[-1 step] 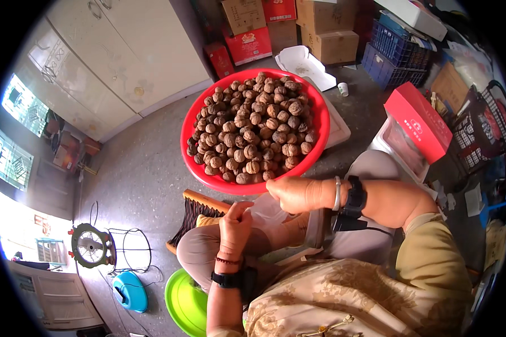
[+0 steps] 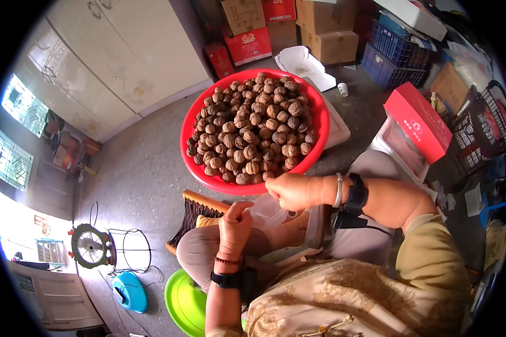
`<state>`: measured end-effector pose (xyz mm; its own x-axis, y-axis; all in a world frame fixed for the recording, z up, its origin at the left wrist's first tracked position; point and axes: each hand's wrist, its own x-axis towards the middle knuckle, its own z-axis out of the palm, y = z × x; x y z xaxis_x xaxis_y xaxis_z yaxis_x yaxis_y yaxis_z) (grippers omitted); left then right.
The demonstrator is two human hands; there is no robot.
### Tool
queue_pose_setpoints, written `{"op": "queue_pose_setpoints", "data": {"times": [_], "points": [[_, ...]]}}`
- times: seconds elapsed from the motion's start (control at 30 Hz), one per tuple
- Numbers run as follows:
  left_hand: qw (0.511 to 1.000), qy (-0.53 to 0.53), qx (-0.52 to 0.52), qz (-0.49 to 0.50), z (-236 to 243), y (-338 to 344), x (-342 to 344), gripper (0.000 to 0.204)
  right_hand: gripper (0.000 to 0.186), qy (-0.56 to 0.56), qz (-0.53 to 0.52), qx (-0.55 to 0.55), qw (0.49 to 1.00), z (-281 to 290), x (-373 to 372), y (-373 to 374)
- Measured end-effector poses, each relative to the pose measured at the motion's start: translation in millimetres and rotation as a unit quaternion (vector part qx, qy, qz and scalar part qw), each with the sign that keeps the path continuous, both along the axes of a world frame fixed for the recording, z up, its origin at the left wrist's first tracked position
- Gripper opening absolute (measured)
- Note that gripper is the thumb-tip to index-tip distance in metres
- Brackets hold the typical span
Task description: Sorting walnuts from a large bowl into a plastic bag.
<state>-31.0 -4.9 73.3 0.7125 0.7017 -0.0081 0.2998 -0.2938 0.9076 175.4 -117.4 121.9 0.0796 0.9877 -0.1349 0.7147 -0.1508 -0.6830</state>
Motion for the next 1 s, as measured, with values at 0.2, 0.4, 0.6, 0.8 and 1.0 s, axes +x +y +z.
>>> {"op": "queue_pose_setpoints", "data": {"times": [0.2, 0.4, 0.6, 0.8, 1.0], "points": [[0.997, 0.032, 0.073, 0.007, 5, 5, 12, 0.022, 0.013, -0.162, -0.154, 0.183, 0.957, 5, 26, 22], [0.998, 0.04, 0.044, 0.002, -10, 5, 17, 0.024, 0.009, -0.261, -0.15, 0.14, 0.943, -5, 31, 39], [0.994, 0.061, 0.087, -0.001, -18, 1, 12, 0.022, 0.011, -0.303, -0.136, 0.135, 0.933, -6, 31, 40], [0.99, 0.061, 0.129, 0.017, -27, 4, 11, 0.025, 0.018, -0.176, -0.107, 0.188, 0.96, 8, 19, 26], [0.986, 0.056, 0.153, 0.029, -31, 4, 14, 0.024, 0.021, -0.028, 0.027, 0.177, 0.984, 20, -5, 10]]}}
